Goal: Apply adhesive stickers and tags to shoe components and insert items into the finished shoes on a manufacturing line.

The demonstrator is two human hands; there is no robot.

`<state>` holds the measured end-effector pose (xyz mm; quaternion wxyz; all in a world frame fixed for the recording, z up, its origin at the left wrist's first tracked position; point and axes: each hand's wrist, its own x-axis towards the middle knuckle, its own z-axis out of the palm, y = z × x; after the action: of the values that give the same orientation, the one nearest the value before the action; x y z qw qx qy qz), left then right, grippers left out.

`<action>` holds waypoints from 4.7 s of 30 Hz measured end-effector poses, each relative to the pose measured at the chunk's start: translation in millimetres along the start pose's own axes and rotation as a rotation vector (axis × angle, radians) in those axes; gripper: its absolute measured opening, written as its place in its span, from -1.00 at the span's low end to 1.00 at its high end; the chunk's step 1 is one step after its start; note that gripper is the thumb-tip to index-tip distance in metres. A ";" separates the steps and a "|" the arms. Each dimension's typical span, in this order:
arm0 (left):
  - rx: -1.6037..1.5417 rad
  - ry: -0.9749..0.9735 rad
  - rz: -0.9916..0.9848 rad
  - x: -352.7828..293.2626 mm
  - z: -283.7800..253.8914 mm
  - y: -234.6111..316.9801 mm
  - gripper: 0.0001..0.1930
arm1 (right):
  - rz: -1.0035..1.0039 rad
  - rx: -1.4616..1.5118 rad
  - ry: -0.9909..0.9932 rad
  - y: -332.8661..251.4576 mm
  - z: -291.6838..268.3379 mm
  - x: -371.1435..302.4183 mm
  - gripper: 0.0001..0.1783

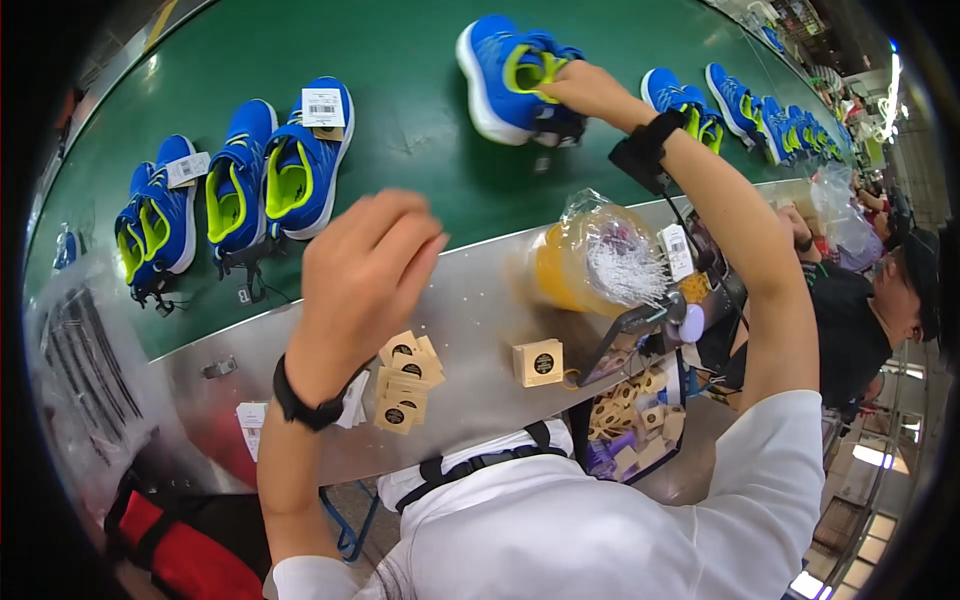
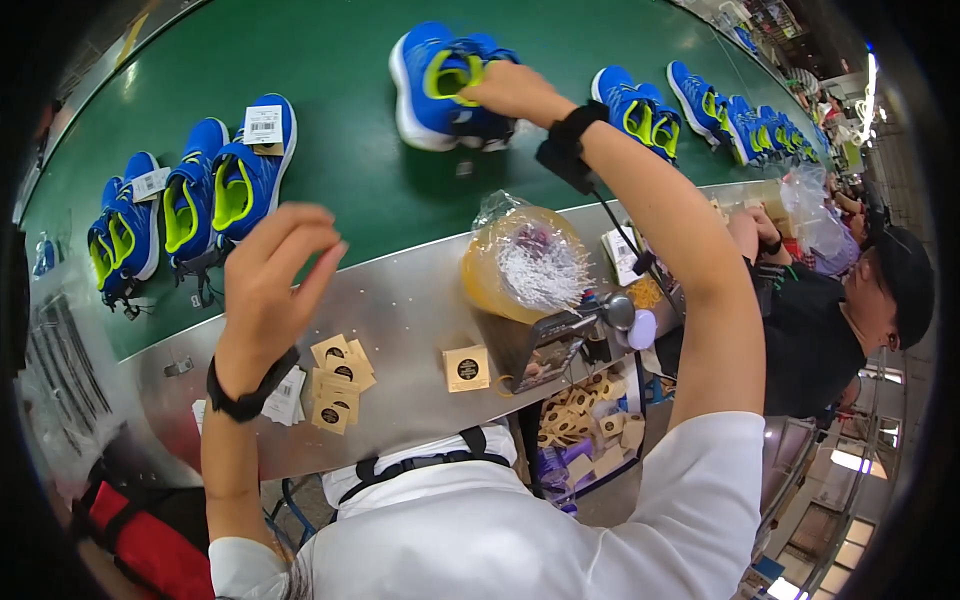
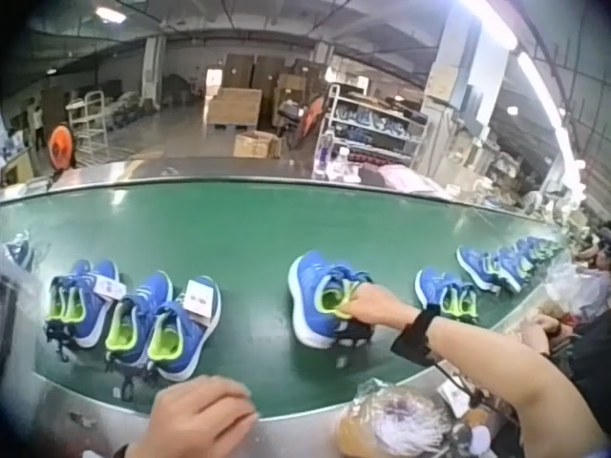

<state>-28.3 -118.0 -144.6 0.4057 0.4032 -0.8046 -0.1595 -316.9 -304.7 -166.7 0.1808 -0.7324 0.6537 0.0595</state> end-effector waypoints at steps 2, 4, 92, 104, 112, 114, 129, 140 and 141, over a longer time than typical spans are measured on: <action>0.020 0.046 0.046 29.7 14.4 -7.0 -0.86 | -0.201 0.124 -0.174 -40.6 -0.8 -12.9 -0.57; -0.029 0.045 0.030 57.6 34.0 -15.5 -0.87 | -0.343 0.424 -0.196 -31.2 8.7 -9.0 -0.70; -0.816 -0.162 -0.691 111.8 68.0 -157.9 -0.75 | -0.176 1.218 -0.241 -63.9 33.6 48.8 -0.71; -0.946 -0.064 -0.577 105.9 53.3 -159.4 -0.51 | -0.248 1.280 -0.279 -88.8 28.2 58.5 -0.70; -1.003 -0.158 -0.656 97.2 13.1 -156.4 -0.28 | -0.242 1.365 -0.345 -121.7 21.5 48.7 -0.70; -1.031 -0.154 -0.662 94.0 10.7 -159.8 -0.27 | -0.268 1.354 -0.382 -127.3 23.8 50.6 -0.69; -1.001 -0.079 -0.689 82.6 5.8 -171.2 -0.34 | -0.250 1.344 -0.358 -142.4 22.8 52.1 -0.68; -0.992 -0.085 -0.679 76.6 -1.0 -175.0 -0.36 | -0.281 1.254 -0.381 -154.2 26.4 53.1 -0.67; -0.994 -0.084 -0.681 76.1 -1.7 -176.3 -0.36 | -0.299 1.245 -0.364 -155.8 27.1 52.8 -0.66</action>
<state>38.3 -287.1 -206.6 0.4394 0.3935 -0.4748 -0.6532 -153.1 -332.4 -179.8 0.6837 -0.5525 0.4164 -0.2322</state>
